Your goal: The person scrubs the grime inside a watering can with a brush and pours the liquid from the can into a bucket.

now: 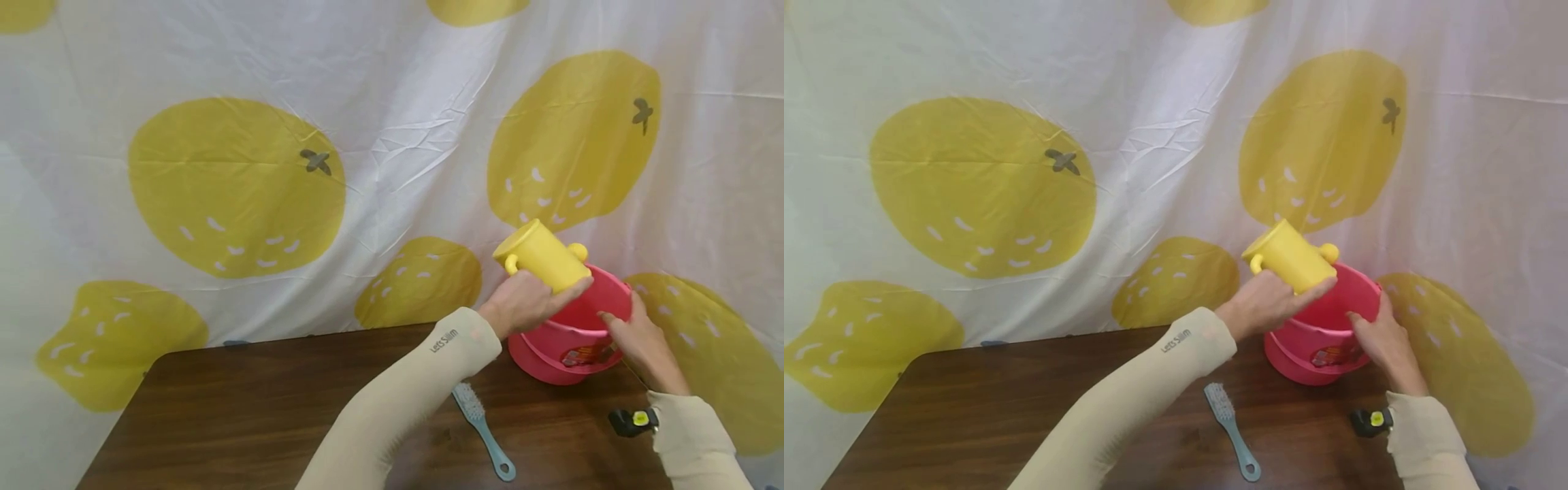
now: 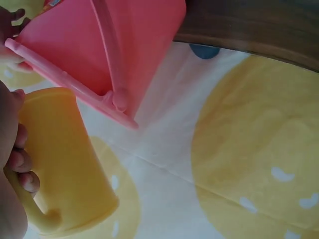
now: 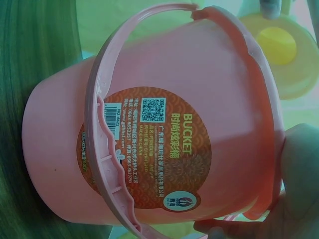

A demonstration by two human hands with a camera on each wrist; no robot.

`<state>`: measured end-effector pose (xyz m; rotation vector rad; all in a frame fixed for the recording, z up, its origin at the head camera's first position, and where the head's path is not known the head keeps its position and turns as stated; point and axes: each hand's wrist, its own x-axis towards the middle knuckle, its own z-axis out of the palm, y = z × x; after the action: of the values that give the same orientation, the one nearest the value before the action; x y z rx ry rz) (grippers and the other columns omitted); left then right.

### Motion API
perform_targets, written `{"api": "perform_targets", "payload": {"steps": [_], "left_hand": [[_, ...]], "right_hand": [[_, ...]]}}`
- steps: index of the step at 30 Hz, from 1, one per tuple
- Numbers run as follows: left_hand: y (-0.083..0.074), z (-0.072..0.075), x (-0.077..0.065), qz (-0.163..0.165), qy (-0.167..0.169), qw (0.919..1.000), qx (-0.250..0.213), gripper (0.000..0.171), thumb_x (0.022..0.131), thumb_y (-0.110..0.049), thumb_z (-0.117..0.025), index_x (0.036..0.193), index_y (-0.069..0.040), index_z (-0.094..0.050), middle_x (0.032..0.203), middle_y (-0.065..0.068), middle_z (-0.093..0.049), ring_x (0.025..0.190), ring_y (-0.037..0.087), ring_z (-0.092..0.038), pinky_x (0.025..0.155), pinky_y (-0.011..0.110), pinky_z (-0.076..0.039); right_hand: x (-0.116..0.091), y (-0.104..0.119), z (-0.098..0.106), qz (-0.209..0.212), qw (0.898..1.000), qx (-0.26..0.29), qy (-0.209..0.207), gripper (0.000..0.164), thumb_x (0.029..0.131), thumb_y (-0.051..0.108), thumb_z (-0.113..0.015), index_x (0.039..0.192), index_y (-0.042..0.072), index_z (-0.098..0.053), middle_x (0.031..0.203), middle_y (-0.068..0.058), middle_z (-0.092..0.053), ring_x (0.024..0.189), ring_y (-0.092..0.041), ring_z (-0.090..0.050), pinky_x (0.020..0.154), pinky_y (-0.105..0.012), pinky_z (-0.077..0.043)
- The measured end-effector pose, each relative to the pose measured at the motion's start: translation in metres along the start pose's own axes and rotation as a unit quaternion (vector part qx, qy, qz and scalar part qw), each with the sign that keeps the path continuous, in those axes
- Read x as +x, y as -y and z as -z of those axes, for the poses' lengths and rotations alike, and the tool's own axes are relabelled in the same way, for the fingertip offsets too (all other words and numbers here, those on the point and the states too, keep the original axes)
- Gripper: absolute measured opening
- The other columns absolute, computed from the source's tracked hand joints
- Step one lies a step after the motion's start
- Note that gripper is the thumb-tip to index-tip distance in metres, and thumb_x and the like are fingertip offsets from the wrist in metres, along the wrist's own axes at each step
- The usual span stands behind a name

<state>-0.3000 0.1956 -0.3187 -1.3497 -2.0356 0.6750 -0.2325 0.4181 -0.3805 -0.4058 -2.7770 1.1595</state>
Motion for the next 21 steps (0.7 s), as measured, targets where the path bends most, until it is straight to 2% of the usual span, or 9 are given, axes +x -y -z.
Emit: {"api": "perform_targets", "payload": {"steps": [5, 9, 13, 21], "left_hand": [[0.0016, 0.0002, 0.0026, 0.032, -0.005, 0.9949, -0.096, 0.062, 0.099, -0.019, -0.048, 0.156, -0.022, -0.022, 0.08, -0.007, -0.05, 0.064, 0.007, -0.051, 0.061, 0.019, -0.046], [0.0031, -0.0008, 0.0038, 0.054, -0.006, 0.9883, -0.143, 0.063, 0.1, -0.029, -0.052, 0.156, -0.023, -0.023, 0.077, -0.008, -0.051, 0.06, 0.006, -0.05, 0.057, 0.019, -0.043], [0.0045, -0.0032, 0.0049, 0.069, -0.023, 0.9836, -0.165, 0.064, 0.1, -0.037, -0.051, 0.156, -0.021, -0.023, 0.075, -0.008, -0.05, 0.057, 0.007, -0.049, 0.055, 0.02, -0.042], [0.0046, -0.0016, 0.0047, 0.1, -0.006, 0.98, -0.171, 0.07, 0.1, -0.042, -0.051, 0.158, -0.021, -0.019, 0.069, -0.008, -0.048, 0.053, 0.007, -0.046, 0.051, 0.021, -0.041]], "right_hand": [[0.0021, -0.0013, 0.0026, 0.008, 1.0, -0.021, -0.008, 0.082, 0.103, 0.042, -0.038, 0.154, -0.006, 0.005, 0.139, -0.04, -0.03, 0.116, -0.057, -0.041, 0.085, -0.069, -0.042], [0.0044, -0.0026, 0.0023, 0.015, 1.0, -0.026, -0.009, 0.081, 0.103, 0.042, -0.038, 0.154, -0.005, 0.004, 0.139, -0.039, -0.03, 0.115, -0.058, -0.041, 0.084, -0.07, -0.042], [0.0065, -0.0038, 0.0015, 0.021, 0.999, -0.029, -0.01, 0.082, 0.102, 0.042, -0.038, 0.154, -0.005, 0.006, 0.14, -0.04, -0.029, 0.115, -0.058, -0.04, 0.084, -0.071, -0.041], [0.0085, -0.0033, 0.0021, 0.022, 0.999, -0.037, -0.014, 0.085, 0.102, 0.041, -0.039, 0.153, -0.005, 0.01, 0.143, -0.042, -0.025, 0.117, -0.062, -0.037, 0.087, -0.074, -0.038]]}}
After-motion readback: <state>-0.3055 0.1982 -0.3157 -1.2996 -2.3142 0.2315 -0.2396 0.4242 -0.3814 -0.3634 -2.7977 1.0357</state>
